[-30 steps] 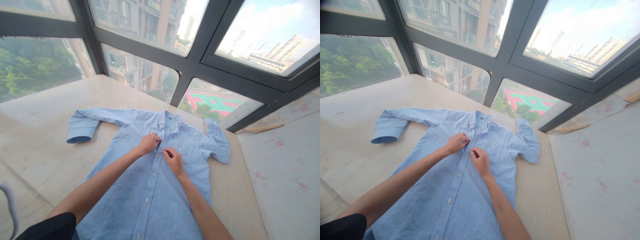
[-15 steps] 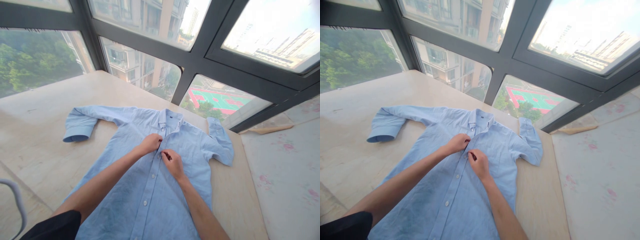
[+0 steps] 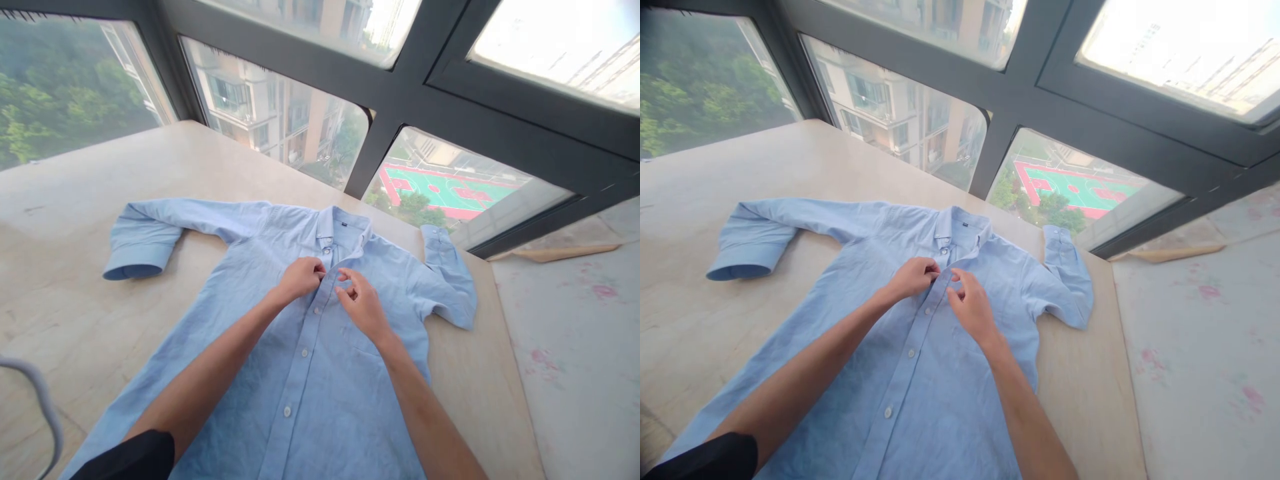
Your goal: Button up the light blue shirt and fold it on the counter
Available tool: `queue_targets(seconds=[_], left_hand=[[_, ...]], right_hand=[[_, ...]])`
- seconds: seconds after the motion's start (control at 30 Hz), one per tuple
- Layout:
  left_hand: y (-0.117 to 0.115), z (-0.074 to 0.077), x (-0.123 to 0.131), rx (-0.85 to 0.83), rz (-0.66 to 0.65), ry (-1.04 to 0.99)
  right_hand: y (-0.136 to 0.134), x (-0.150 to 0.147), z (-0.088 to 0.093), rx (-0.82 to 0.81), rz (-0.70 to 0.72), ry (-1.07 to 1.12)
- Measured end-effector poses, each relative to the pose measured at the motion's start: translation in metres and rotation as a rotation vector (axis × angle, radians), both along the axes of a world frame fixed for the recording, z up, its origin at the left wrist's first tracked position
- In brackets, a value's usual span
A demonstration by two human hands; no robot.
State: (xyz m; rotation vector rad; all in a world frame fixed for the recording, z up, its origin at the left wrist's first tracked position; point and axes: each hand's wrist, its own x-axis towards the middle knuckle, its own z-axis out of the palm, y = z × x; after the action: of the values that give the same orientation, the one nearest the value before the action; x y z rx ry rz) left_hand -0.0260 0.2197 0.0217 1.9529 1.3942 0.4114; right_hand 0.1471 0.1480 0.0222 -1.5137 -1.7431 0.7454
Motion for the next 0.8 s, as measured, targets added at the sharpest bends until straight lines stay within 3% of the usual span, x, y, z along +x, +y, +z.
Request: queue_targets(seconds=[0.2, 0.37, 0.5, 0.63, 0.8], left_hand=[[0.003, 0.004, 0.008, -0.011, -0.003, -0.004], [-0.001, -0.001, 0.011, 0.068, 0.023, -0.013], [-0.004, -0.008, 0.006, 0.111, 0.062, -0.111], [-0.003, -0.009, 0.002, 0.089, 0.085, -0.196], [0.004, -0.007, -0.001, -0.167, 0.039, -0.356]], right_hand=[[0.031, 0.002, 0.001, 0.211, 0.133, -0.438], [0.04, 0.001, 0.003, 0.19, 0.166, -0.633], [0.04, 0.004, 0.006, 0.139, 0.275, -0.617], [0.042, 0.009, 0.0, 0.213, 0.286, -0.595], [0.045, 0.014, -0.015, 0.396, 0.336, -0.492]])
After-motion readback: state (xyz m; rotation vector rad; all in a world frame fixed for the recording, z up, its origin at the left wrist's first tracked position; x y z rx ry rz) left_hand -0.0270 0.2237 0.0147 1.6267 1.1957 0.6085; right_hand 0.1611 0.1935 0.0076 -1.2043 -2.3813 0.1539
